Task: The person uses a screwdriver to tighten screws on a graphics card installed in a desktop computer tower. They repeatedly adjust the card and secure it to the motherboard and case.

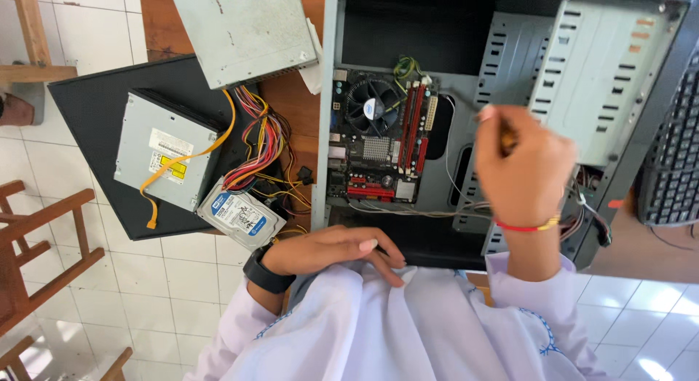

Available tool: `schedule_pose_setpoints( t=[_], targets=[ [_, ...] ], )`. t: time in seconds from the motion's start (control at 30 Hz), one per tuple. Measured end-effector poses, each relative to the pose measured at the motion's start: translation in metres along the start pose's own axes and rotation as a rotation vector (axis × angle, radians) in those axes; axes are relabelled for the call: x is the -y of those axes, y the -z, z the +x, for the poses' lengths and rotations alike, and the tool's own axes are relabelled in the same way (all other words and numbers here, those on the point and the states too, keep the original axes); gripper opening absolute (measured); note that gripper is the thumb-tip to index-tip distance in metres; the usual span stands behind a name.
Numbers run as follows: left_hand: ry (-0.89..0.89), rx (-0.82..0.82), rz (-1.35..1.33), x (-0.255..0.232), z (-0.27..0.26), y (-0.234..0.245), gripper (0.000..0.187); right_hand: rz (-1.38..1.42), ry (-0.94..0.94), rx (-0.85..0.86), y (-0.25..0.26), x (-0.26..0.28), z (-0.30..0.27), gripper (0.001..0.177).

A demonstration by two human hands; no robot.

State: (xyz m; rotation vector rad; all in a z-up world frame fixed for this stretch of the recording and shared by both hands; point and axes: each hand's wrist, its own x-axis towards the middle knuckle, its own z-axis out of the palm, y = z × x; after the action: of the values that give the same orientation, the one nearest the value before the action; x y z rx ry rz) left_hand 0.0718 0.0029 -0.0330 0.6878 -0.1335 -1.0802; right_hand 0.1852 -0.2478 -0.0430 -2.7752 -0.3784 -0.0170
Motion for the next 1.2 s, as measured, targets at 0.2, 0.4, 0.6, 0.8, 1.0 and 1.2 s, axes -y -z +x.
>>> schedule_pose_setpoints(
  t=[0.2,0.4,0.6,0.8,1.0,1.2],
  targets=[
    [-0.075,-0.055,-0.036,0.016,-0.001,-0.003,0.044,-0.076,-0.021,0.069,-0.017,0.009,-0.051,0.012],
    [-0.105,-0.026,0.036,0.009,-0.007,-0.005,0.034,-0.101,-0.053,0.113,-0.009,0.025,-0.095,0.014],
    [-0.118,0.089,0.109,0.029,-0.013,0.006,0.025,0.012,-0.028,0.009,0.004,0.027,-0.103,0.015],
    [-0.217,0.081,0.252,0.023,-0.012,-0.001,0.019,0.123,0.011,-0.043,0.004,0.018,-0.093,0.016],
    [-0.306,-0.004,0.643,0.026,-0.013,-0.038,0.018,0.078,0.010,0.073,-0.011,0.013,-0.097,0.015],
    [-0.277,-0.059,0.721,0.053,-0.018,-0.064,0.015,-0.003,0.028,0.088,-0.017,0.012,-0.103,0.013]
  ],
)
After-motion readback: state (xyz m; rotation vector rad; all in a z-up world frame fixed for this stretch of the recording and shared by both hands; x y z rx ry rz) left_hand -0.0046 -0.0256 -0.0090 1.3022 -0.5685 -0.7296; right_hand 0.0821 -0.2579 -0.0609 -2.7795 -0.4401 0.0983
